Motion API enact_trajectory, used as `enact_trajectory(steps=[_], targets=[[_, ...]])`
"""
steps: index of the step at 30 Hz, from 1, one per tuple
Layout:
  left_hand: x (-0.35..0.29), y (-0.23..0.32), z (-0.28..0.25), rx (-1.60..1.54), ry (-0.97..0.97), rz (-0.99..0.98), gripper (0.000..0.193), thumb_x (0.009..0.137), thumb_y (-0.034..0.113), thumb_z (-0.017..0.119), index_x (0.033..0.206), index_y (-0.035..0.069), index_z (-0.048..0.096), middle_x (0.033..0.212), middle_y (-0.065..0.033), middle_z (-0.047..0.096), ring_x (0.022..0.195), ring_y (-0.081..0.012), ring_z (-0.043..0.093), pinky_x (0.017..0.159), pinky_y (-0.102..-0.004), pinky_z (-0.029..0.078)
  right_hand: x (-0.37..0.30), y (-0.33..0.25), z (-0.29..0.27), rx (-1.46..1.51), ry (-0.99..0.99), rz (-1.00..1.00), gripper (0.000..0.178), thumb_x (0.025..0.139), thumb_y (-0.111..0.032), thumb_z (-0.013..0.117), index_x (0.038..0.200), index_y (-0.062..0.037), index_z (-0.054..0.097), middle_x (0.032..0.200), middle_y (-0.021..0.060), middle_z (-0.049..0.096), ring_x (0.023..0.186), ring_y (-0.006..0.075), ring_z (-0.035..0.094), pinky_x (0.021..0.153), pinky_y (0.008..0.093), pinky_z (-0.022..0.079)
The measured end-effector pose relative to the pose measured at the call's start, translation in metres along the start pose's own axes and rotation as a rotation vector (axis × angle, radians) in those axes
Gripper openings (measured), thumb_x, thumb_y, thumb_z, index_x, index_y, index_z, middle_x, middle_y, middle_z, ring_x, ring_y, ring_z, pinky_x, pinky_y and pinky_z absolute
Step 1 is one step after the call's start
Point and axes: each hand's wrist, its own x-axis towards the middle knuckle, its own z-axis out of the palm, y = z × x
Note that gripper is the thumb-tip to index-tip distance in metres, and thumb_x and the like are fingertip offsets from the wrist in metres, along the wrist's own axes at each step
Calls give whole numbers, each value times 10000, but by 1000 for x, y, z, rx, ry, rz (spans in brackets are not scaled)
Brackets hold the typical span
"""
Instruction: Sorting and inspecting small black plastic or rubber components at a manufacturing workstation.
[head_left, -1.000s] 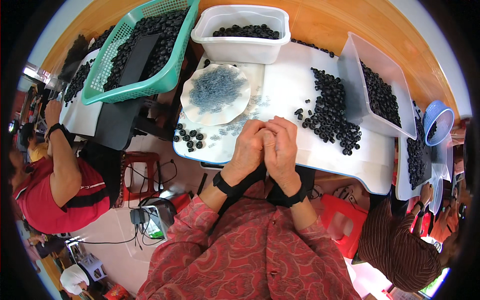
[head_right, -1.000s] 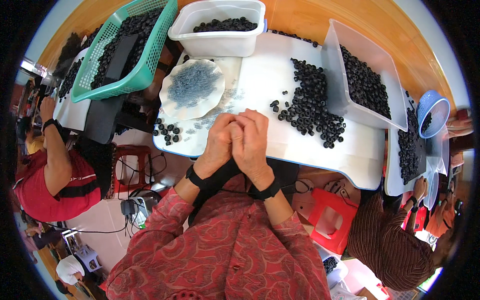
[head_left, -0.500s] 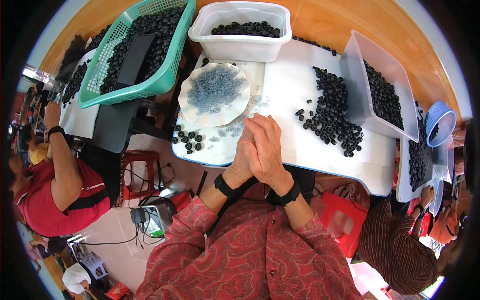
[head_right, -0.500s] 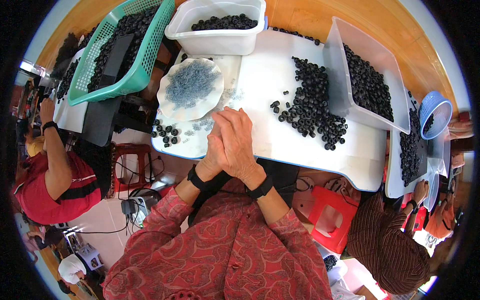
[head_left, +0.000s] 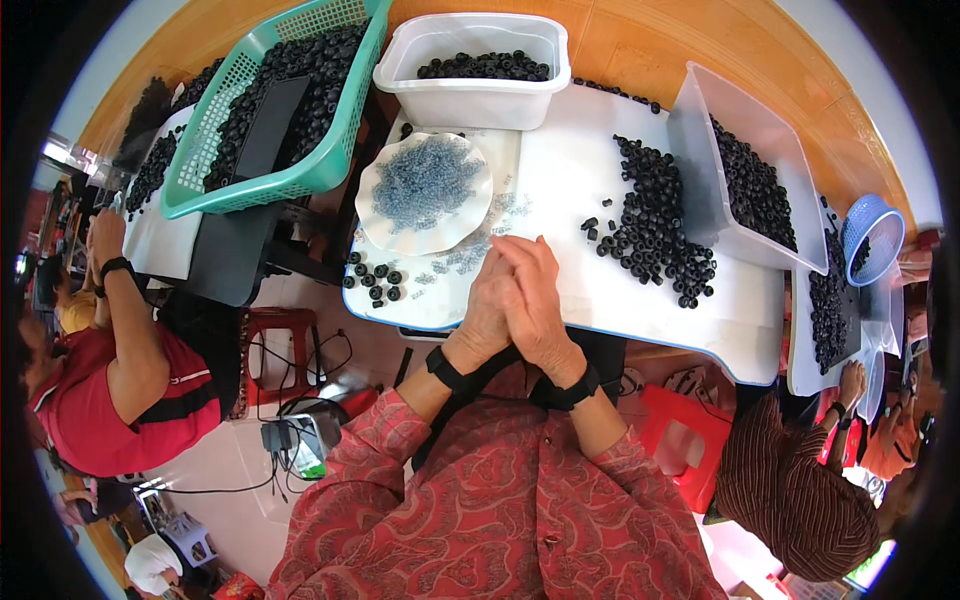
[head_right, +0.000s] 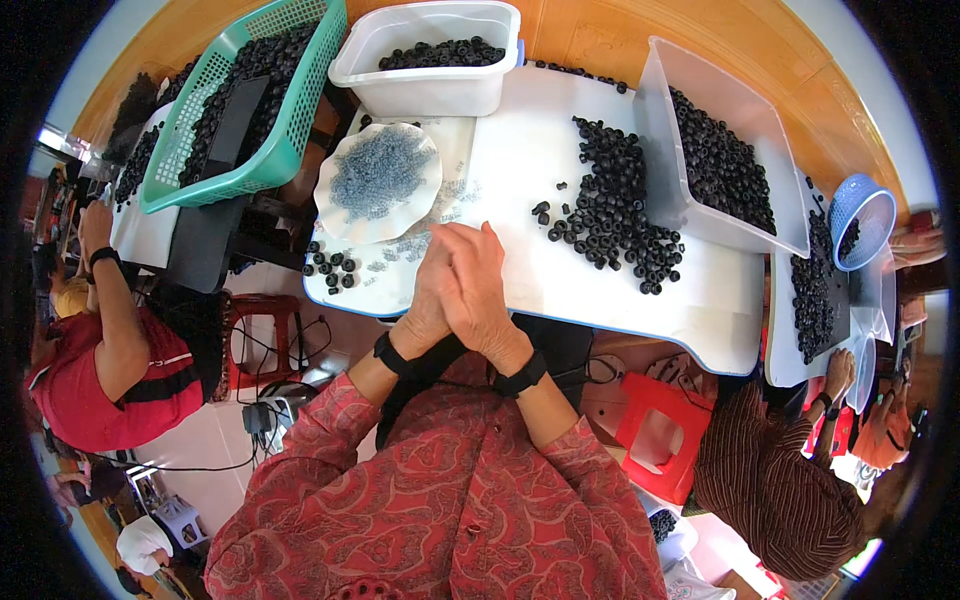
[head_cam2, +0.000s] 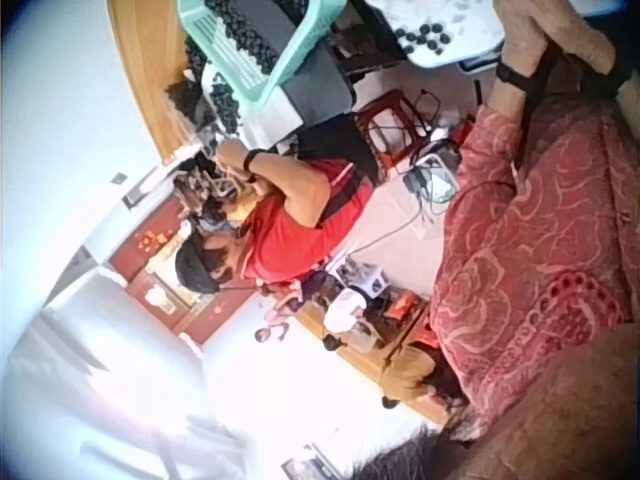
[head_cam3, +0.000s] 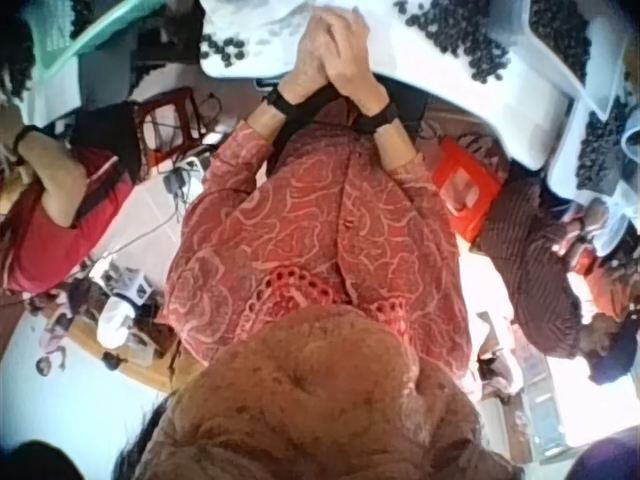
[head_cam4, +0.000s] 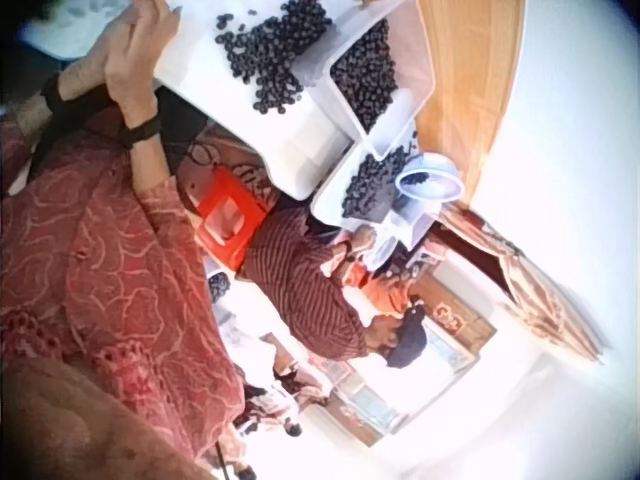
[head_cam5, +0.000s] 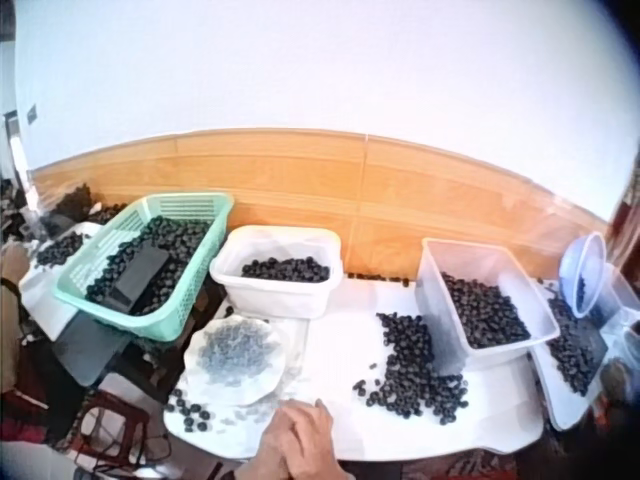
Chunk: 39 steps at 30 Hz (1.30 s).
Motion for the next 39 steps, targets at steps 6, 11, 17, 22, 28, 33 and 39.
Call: enact_trajectory(steps=[6,11,17,22,28,33,39], targets=[[10,10,-5,-40,56,-44,291,758,-99,689,1026,16,676,856,-129,606,805,-341,569,694,-412,503,-25,21,-14,148,381,296,168,1000,-45,574,1151,19,611,1159,98,591,973,158,608,829,276,524],[9,7,-7,-27,52,-83,330,760,-88,695,1073,15,668,867,-138,607,815,-350,571,705,-422,504,-19,24,-22,29,292,306,107,969,-27,635,1064,13,662,1070,64,627,847,98,620,706,249,540],[9,8,-8,-28,41,-87,345,764,-93,674,1093,10,661,884,-143,615,830,-352,580,723,-425,508,0,25,-28,46,140,412,107,897,-70,741,942,21,708,829,41,706,716,83,633,646,225,513],[10,8,-9,-20,11,-82,350,769,-97,659,1102,9,658,901,-141,625,842,-351,586,735,-423,511,8,28,-31,79,84,586,128,830,-89,772,852,30,733,777,89,726,685,121,664,647,267,537],[10,8,-8,-52,49,-73,352,771,-96,664,1108,6,668,924,-133,653,845,-336,606,735,-413,519,11,29,-33,97,49,658,128,823,-85,782,840,32,735,766,89,737,668,110,660,627,262,529],[12,8,-8,-38,27,-63,376,771,-109,669,1129,5,673,884,-115,671,810,-316,610,701,-396,518,14,24,-36,90,52,698,119,814,-66,790,830,34,728,744,89,725,655,111,650,610,261,518],[11,8,-6,-33,-1,-90,351,769,-112,665,1098,8,682,838,-112,642,762,-318,575,669,-392,496,12,26,-36,46,41,698,123,801,-35,783,774,38,688,705,86,697,630,120,631,590,270,506]])
